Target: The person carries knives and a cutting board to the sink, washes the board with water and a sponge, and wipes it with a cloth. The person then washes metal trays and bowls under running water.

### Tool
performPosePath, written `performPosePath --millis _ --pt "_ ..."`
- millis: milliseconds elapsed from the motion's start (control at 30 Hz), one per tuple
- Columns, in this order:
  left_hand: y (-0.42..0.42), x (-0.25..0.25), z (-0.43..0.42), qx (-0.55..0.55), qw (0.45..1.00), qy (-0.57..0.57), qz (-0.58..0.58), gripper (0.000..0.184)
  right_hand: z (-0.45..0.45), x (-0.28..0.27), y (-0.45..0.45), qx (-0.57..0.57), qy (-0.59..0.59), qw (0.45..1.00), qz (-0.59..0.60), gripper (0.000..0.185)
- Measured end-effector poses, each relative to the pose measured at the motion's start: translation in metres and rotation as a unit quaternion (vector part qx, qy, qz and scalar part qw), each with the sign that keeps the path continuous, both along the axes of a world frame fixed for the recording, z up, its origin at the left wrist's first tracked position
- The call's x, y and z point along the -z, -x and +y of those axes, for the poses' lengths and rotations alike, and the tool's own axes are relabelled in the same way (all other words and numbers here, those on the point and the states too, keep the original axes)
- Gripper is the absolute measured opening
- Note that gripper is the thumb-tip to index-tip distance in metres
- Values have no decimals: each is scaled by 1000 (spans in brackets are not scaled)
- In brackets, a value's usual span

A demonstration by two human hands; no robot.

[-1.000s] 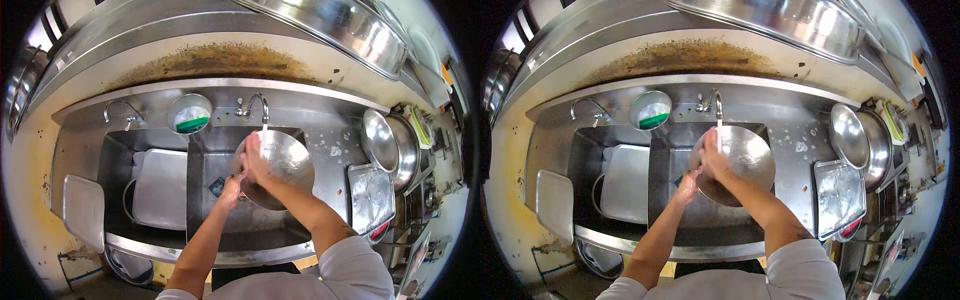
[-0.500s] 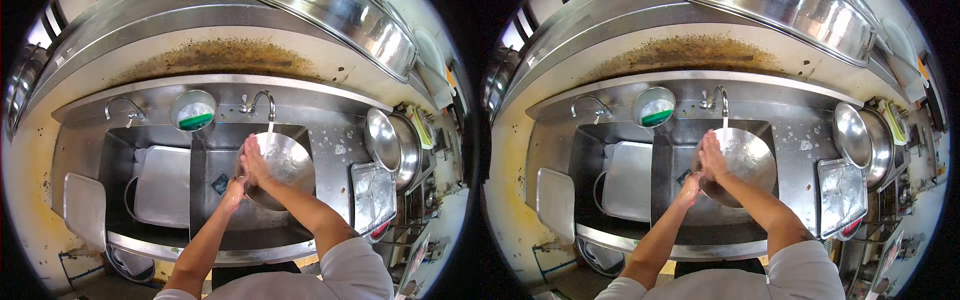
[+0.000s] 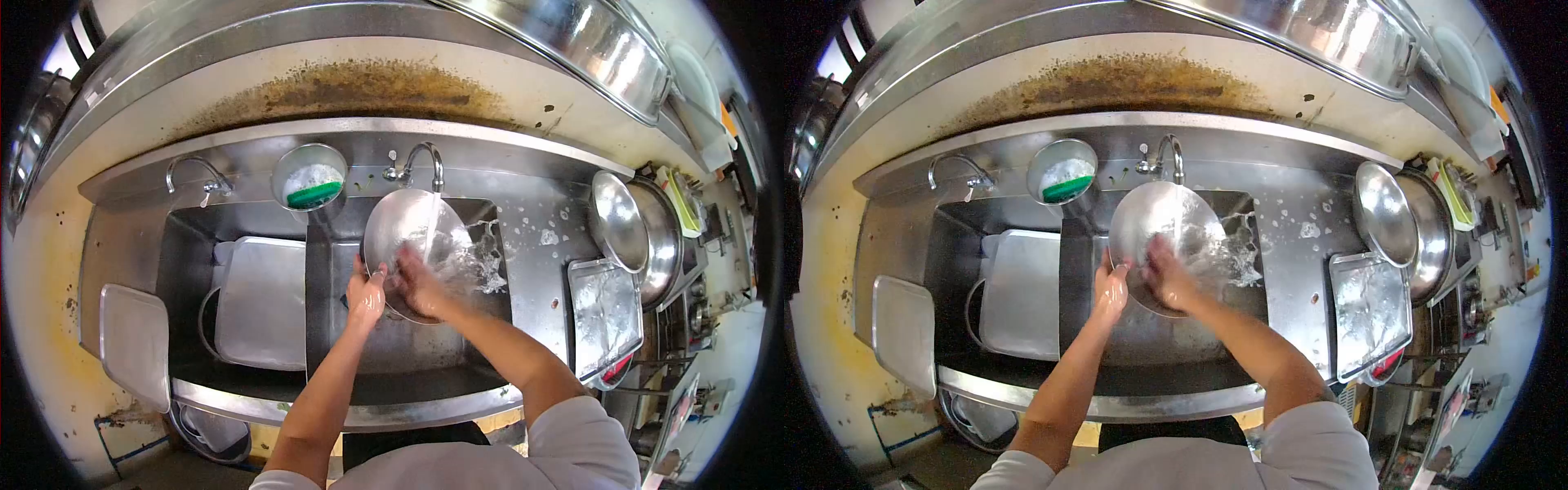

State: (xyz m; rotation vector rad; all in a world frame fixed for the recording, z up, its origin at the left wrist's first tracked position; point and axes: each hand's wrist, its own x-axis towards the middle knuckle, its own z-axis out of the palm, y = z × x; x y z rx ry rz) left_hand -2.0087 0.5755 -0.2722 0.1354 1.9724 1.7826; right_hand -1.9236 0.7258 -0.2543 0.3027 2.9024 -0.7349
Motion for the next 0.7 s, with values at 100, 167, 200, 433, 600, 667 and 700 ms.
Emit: performPosePath --millis 100,167,200,433,600,667,700 --pt "14 4 -16 0 994 94 49 75 8 12 -23 -130 -72 987 -59 58" --pt "17 3 -27 15 1000 21 -4 79 44 -17 -22 -99 -253 950 -155 60" --pt "16 6 -32 25 999 29 -23 79 64 -9 -22 -61 -312 931 -178 63" --pt "3 10 -38 9 996 -50 -72 74 101 3 -16 148 -228 958 -90 80" --pt "3 5 -46 -20 939 -166 -300 47 118 -7 -30 409 590 692 -81 46" --pt "12 51 -42 -5 910 -220 -353 40 130 -6 -43 395 597 697 -43 47" --pt "19 75 -37 -5 894 -227 -387 39 134 -6 -47 387 601 698 -25 47"
